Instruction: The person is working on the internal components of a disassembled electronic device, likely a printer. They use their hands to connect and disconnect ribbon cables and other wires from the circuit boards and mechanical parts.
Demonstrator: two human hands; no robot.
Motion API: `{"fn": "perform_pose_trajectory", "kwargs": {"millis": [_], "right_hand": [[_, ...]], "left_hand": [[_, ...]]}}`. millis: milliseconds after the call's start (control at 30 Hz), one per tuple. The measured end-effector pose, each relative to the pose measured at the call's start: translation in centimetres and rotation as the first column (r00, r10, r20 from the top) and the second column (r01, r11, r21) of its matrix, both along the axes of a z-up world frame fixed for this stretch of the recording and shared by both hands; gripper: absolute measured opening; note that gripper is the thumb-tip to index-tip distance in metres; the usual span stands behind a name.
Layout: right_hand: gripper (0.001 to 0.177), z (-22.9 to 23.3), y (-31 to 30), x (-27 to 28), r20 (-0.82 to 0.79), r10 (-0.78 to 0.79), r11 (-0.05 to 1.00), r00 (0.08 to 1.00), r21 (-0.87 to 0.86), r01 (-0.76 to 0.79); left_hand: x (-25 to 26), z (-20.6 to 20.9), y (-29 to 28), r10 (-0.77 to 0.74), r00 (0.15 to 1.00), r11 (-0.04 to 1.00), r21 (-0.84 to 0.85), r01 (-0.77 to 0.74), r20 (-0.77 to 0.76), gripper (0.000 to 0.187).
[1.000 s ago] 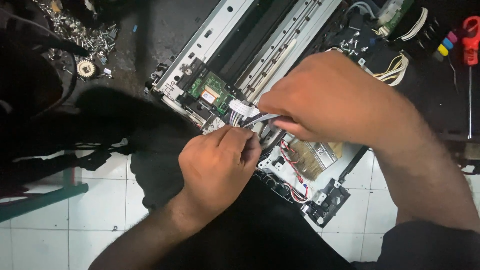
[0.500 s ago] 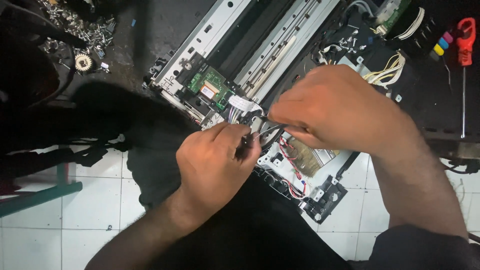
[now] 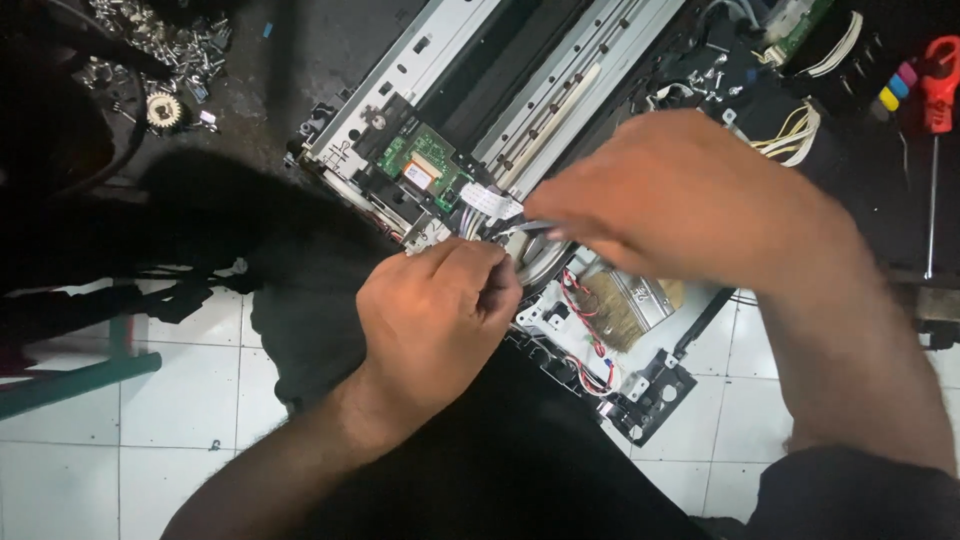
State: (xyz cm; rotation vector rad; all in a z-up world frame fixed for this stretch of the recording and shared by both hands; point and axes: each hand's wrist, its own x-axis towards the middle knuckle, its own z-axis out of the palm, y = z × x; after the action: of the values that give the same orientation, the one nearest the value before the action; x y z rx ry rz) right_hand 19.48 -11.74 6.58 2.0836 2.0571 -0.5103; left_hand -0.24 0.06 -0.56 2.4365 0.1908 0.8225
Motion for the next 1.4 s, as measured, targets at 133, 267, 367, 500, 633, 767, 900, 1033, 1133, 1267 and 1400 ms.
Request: {"fn": "perform_pose_trajectory", "kwargs": {"millis": [133,267,367,500,633,767,900,1033,1133,1267,1400], "right_hand": [[0.037,1.2,0.0,-1.7,0.123,0.06,0.998,0.991,-0.002,-0.06],[0.029,1.7,-0.1,-2.4,0.239,0.102,0.994,0.966,-0.054,-0.092],[0.036,-0.2,-0.4,-2.8,0.34,0.088,0.993,0.936,0.046,-0.11],[0.053,-1.3,0.0,-3.0,0.303,-0.002,0.998,0.953,0.056,-0.016],[0.057,-1.4,0.6,-1.7,0.218,0.059,0.996,0.974,0.048,-0.071],[0.02,-1.5,0.8,-1.3,0.221,0.085,0.961,0.972,0.239,-0.138],[0.04,-1.8,0.2,-1.4,0.392,0.141,0.855,0.909,0.415,-0.311],[0.041,-2.2,-0.3,-1.5,0.431,0.132,0.825,0.893,0.452,-0.34],[0.045,-2.1,0.0,-1.3,0.403,0.168,0.762,0.9,0.526,-0.378],[0.044,-1.8,0.4,-1.0,0.402,0.209,0.741,0.891,0.529,-0.413],[0.044,-1.9,0.4,-1.0,0.378,0.225,0.754,0.898,0.516,-0.407]], "left_hand": [[0.0,-0.1,0.2,-0.033,0.999,0.998,-0.056,0.033,0.001,0.017],[0.0,-0.3,0.0,-0.022,1.0,0.997,-0.07,0.022,-0.011,0.015],[-0.1,-0.3,-0.1,-0.018,1.0,0.998,-0.062,0.017,-0.006,0.014],[-0.1,-0.2,0.0,-0.041,0.999,0.996,-0.084,0.041,0.007,0.014],[-0.2,-0.5,-0.1,-0.064,0.998,0.992,-0.111,0.061,-0.018,0.015],[0.0,-1.0,-0.2,0.013,1.0,0.997,-0.074,-0.011,0.024,0.019],[-0.1,-0.7,-0.1,-0.01,0.999,0.998,-0.066,0.013,0.044,0.016],[-0.1,-0.6,0.0,-0.056,0.998,0.995,-0.085,0.058,0.034,0.021],[0.0,-0.6,-0.2,-0.018,0.999,0.998,-0.067,0.02,0.036,0.023],[-0.2,-0.4,-0.2,-0.005,1.0,0.999,-0.034,0.005,0.002,0.021],[-0.3,-0.3,0.0,-0.043,0.998,0.999,-0.029,0.042,-0.04,0.018]]}}
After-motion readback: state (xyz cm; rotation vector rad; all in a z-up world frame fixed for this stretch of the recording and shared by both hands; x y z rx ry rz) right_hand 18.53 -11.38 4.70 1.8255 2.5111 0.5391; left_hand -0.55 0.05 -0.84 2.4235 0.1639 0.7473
